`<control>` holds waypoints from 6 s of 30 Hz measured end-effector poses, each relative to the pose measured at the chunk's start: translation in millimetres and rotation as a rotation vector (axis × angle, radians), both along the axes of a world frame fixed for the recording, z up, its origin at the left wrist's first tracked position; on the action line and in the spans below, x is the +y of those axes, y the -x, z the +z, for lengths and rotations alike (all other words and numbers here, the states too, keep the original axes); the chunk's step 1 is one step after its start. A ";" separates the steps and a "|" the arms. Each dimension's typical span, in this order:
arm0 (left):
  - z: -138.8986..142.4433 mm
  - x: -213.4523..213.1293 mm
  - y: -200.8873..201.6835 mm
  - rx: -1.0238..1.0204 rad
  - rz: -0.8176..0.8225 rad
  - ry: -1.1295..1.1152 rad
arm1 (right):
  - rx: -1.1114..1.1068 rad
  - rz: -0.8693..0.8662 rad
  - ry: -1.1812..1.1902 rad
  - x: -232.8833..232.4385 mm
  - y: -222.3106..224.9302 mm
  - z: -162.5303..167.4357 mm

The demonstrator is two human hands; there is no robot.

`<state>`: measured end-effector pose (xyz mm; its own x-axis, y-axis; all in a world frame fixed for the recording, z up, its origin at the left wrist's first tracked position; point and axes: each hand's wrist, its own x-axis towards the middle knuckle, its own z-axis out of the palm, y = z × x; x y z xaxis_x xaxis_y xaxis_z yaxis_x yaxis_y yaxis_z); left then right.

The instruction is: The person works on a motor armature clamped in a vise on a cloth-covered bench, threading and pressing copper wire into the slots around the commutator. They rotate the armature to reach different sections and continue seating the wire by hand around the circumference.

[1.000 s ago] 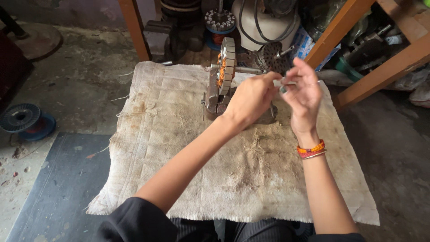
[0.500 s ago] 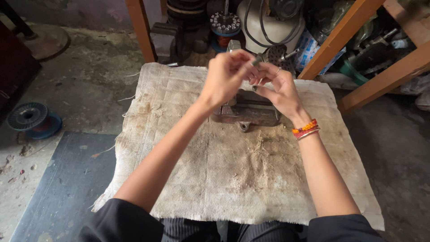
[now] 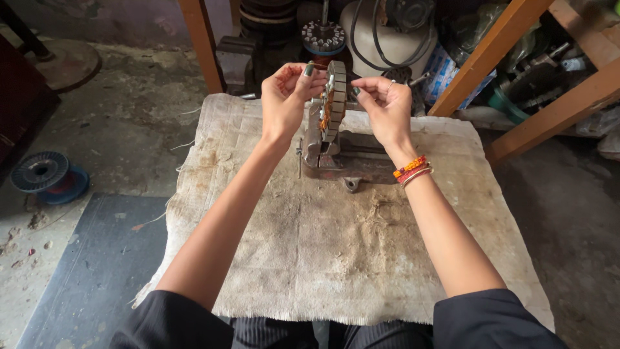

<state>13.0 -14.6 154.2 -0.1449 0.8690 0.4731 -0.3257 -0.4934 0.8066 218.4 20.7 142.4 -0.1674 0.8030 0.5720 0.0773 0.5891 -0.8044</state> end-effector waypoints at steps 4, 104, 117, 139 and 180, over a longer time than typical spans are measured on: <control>-2.3 -10.9 4.2 0.101 0.087 -0.005 | -0.014 0.000 0.023 -8.6 -0.6 6.4; 1.4 -37.4 -108.2 1.007 -0.010 -0.216 | 0.263 0.263 0.043 -89.6 -76.4 -28.6; 25.9 -41.8 -81.7 0.819 -0.100 -0.232 | 0.179 0.346 0.138 -53.6 -47.5 -22.7; 16.7 -11.5 10.6 0.205 0.056 -0.100 | 0.091 0.000 0.017 -2.4 -1.4 -10.2; 7.8 -62.4 18.1 1.339 0.735 -0.470 | 0.135 -0.174 0.162 -25.5 -67.0 -56.9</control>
